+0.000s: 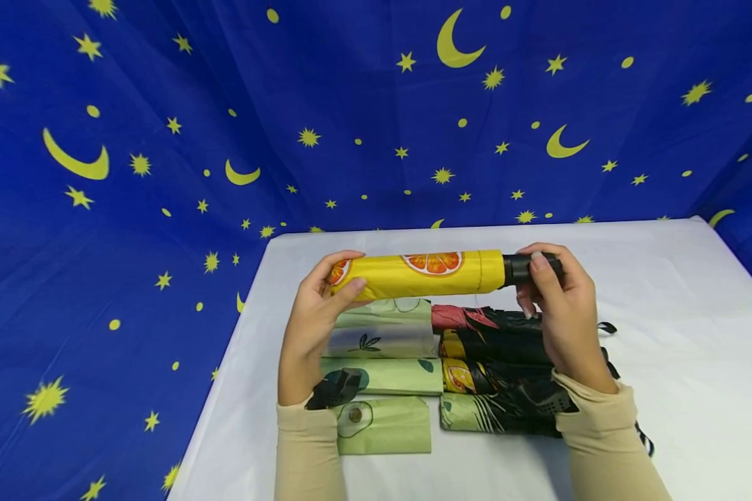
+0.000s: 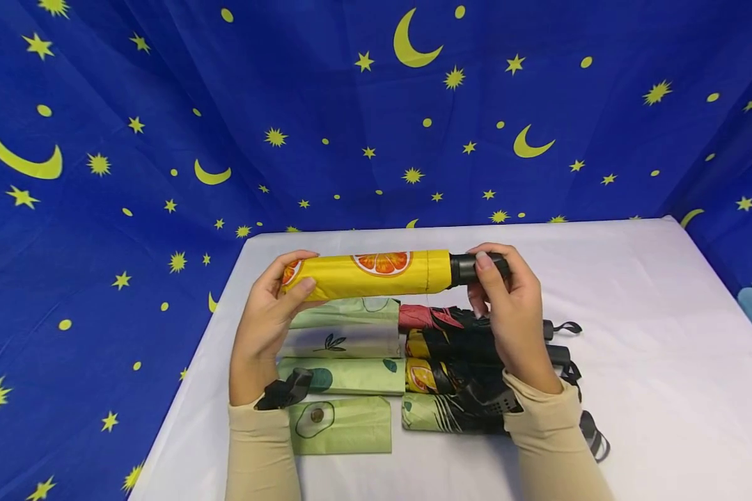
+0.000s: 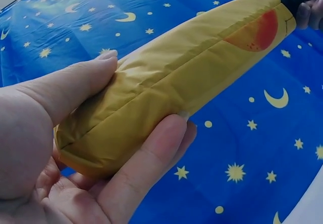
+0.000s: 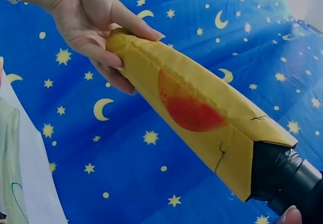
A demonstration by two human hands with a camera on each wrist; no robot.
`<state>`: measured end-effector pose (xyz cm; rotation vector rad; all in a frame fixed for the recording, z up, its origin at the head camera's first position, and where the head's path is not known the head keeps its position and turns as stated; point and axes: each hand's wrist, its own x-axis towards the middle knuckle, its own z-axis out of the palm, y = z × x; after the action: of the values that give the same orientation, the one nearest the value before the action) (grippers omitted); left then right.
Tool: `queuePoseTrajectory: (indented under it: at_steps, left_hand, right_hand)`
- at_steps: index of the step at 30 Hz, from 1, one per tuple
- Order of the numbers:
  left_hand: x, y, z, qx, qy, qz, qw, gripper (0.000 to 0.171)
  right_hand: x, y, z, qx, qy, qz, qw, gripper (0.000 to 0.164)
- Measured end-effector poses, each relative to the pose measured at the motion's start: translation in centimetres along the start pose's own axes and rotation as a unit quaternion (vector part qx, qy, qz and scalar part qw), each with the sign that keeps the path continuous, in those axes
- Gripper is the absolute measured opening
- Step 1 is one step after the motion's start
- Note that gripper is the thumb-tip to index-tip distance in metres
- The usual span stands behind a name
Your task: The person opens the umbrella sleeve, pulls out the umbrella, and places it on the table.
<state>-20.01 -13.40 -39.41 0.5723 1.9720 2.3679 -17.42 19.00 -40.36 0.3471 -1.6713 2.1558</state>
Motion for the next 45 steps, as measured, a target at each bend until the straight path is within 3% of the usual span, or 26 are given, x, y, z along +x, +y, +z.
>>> queuePoseTrajectory:
  at_steps: [13,16,26,38,45]
  left_hand:
    - [-0.2,0.1,-0.2,-0.002,0.014,0.005,0.9999,0.039]
    - [-0.1,0.1,-0.2,-0.006,0.009,0.006,0.9999,0.04]
    - [-0.1,0.1,-0.2,-0.009,0.011,0.006,0.9999,0.039]
    - [-0.1,0.1,-0.4,-0.018,-0.001,0.01,0.9998,0.043]
    - [-0.1,0.0,-0.4,-0.02,-0.003,0.013,0.9997,0.051]
  right_hand:
    - [0.1,-0.2,-0.2,0.056,0.022,0.014,0.998,0.025]
    - [0.1,-0.2,-0.3,0.046,0.031,0.018,0.998,0.028]
    - [0.3,-0.2,-0.7,0.091,0.021,0.01,0.996,0.022]
    - [0.3,-0.4,-0.9,0.091,0.04,0.014,0.995,0.023]
    - [0.2,-0.3,-1.1,0.061,0.052,0.012,0.997,0.03]
